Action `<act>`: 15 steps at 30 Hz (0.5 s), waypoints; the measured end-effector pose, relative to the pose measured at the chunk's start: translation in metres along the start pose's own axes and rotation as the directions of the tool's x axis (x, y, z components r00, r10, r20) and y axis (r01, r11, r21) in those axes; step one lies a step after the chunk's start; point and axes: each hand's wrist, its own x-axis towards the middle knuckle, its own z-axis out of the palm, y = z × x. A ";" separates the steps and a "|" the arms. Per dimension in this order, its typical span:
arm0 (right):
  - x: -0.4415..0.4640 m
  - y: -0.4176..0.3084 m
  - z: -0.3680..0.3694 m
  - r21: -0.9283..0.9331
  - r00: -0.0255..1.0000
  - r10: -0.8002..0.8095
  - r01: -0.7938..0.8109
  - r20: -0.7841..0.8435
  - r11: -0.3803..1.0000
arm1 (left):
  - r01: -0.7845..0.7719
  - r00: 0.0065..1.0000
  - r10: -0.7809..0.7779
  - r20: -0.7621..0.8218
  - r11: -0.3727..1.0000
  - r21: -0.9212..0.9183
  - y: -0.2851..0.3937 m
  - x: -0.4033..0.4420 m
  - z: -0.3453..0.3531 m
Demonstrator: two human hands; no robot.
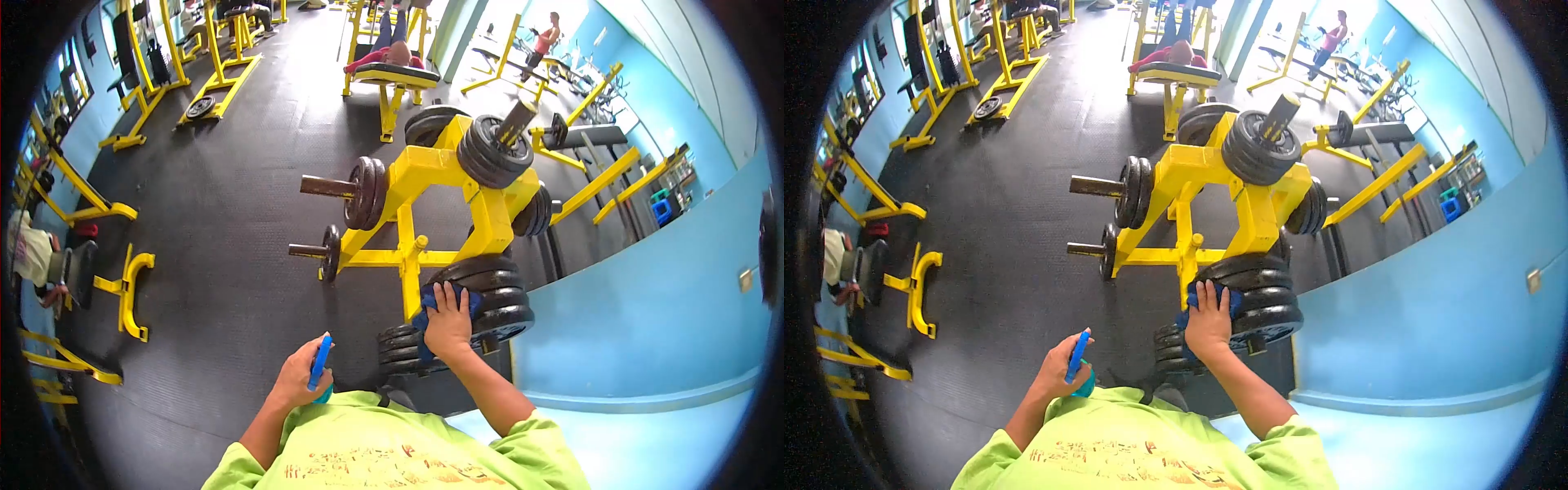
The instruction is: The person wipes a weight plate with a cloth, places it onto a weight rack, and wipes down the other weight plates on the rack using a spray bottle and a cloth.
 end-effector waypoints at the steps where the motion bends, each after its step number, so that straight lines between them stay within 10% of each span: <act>1: 0.004 0.020 -0.030 0.114 0.995 0.027 -0.038 0.094 0.993 | -0.009 1.000 0.009 -0.002 1.000 0.017 0.000 -0.001 0.002; 4: 0.002 0.080 -0.075 0.384 0.902 0.426 -0.420 0.076 0.822 | 0.049 0.997 -0.055 -0.045 0.992 -0.118 -0.006 -0.011 0.013; 7: 0.012 0.160 -0.020 0.484 0.585 0.585 -0.806 0.562 0.340 | 0.103 0.977 -0.138 -0.164 0.973 -0.207 -0.021 -0.031 0.016; 15: 0.029 0.039 -0.089 0.125 0.891 0.327 -0.380 0.314 0.916 | 0.015 0.988 -0.008 -0.151 0.999 0.045 -0.044 -0.013 0.021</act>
